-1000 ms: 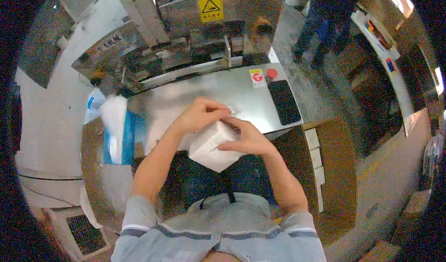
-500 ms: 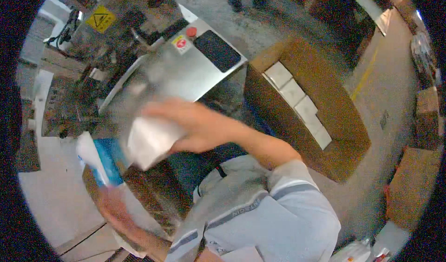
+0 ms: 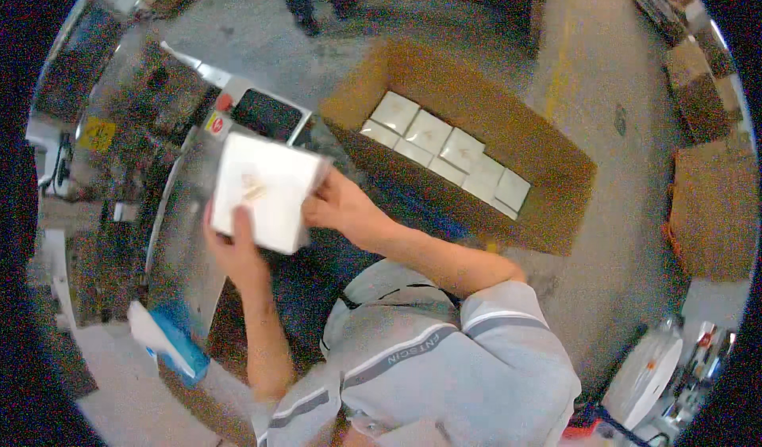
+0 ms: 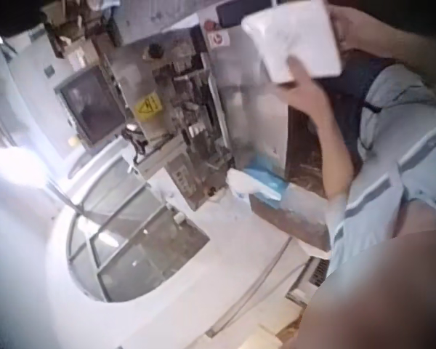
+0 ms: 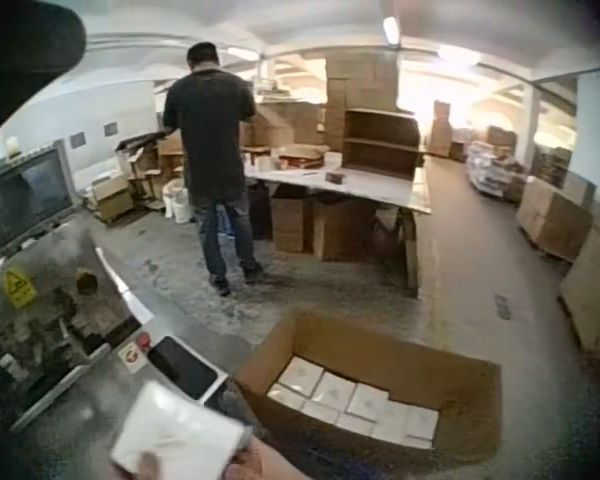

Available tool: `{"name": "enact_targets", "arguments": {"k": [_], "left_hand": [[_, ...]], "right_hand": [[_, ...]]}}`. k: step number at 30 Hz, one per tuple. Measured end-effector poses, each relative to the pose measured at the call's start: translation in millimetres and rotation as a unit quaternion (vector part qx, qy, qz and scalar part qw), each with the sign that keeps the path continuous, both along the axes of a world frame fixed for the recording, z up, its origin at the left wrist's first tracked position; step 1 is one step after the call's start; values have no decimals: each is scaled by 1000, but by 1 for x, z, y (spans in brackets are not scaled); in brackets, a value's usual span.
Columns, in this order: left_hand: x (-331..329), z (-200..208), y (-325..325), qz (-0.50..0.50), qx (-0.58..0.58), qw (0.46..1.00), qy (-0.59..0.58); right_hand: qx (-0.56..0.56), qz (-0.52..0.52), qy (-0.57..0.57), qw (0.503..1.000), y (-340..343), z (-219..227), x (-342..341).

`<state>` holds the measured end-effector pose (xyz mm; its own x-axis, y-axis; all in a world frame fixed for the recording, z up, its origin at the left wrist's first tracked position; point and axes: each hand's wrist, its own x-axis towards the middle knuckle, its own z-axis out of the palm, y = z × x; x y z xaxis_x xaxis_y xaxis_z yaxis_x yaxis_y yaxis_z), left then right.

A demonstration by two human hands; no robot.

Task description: Packaging stacks of paper products into plastic bags and boxing them in a factory setting.

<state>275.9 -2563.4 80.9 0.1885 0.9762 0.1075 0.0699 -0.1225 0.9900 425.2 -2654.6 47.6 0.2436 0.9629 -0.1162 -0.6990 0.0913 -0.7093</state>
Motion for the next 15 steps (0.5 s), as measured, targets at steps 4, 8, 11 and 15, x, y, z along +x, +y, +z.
{"name": "enact_targets", "arguments": {"k": [4, 8, 11, 15], "left_hand": [[42, -10, -21, -209, -7, 978, 6], [-1, -27, 7, -118, 4, 990, 83], [-84, -71, 56, 30, 127, 969, 210], [-114, -76, 66, 88, 130, 899, 408]], "right_hand": [[-85, -111, -33, 990, -24, -12, 69], [-231, -200, -279, 910, -94, -24, 178], [-377, -224, -401, 804, -156, -89, 252], [-508, -182, -339, 770, -256, -224, 317]]}}
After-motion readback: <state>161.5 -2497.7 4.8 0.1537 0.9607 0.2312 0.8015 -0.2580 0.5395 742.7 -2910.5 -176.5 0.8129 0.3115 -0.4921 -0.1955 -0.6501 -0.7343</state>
